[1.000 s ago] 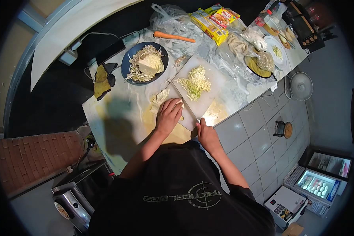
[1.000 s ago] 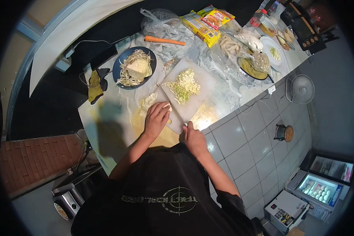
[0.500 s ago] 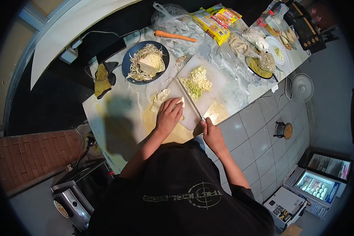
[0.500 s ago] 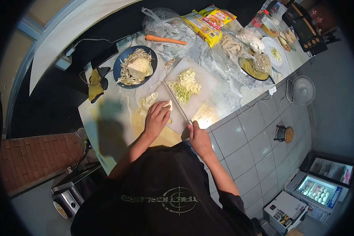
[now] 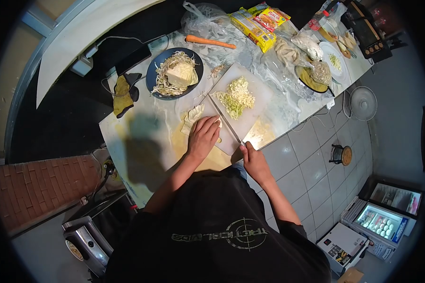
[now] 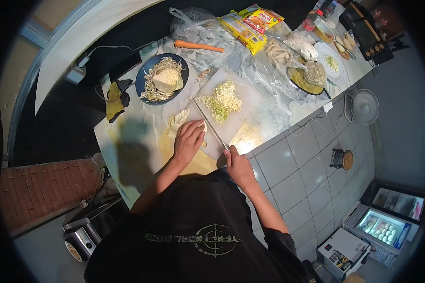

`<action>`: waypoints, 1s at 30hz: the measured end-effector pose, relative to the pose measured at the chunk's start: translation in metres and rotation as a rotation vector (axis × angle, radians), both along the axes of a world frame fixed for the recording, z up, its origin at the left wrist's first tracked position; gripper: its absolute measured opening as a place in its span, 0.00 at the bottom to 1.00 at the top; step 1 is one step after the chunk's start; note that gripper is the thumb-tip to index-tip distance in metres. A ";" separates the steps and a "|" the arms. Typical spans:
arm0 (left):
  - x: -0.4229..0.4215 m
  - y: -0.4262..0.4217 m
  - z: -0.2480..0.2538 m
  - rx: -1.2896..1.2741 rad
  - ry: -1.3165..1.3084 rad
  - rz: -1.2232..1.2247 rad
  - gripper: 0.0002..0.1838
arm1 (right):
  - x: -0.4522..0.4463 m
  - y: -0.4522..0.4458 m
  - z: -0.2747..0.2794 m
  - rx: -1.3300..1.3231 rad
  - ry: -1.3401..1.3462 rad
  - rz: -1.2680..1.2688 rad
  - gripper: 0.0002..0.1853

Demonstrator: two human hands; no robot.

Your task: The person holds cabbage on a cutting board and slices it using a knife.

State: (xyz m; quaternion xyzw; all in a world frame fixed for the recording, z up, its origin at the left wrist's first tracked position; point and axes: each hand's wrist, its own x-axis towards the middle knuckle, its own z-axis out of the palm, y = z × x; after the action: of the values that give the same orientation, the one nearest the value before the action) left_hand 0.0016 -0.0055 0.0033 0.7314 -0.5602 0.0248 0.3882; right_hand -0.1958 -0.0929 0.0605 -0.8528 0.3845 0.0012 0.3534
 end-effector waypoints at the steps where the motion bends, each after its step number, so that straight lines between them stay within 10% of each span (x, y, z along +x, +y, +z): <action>1: 0.000 0.000 0.000 -0.005 -0.002 0.002 0.12 | 0.000 0.000 0.000 0.008 0.006 0.000 0.18; 30: 0.000 0.001 0.004 0.011 -0.018 0.006 0.13 | 0.000 -0.007 -0.007 -0.058 0.033 0.019 0.18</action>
State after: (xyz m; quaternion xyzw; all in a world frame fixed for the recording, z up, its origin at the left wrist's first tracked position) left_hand 0.0018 -0.0046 0.0073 0.7348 -0.5618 0.0296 0.3790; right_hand -0.1958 -0.1004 0.0539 -0.8661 0.3821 0.0073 0.3222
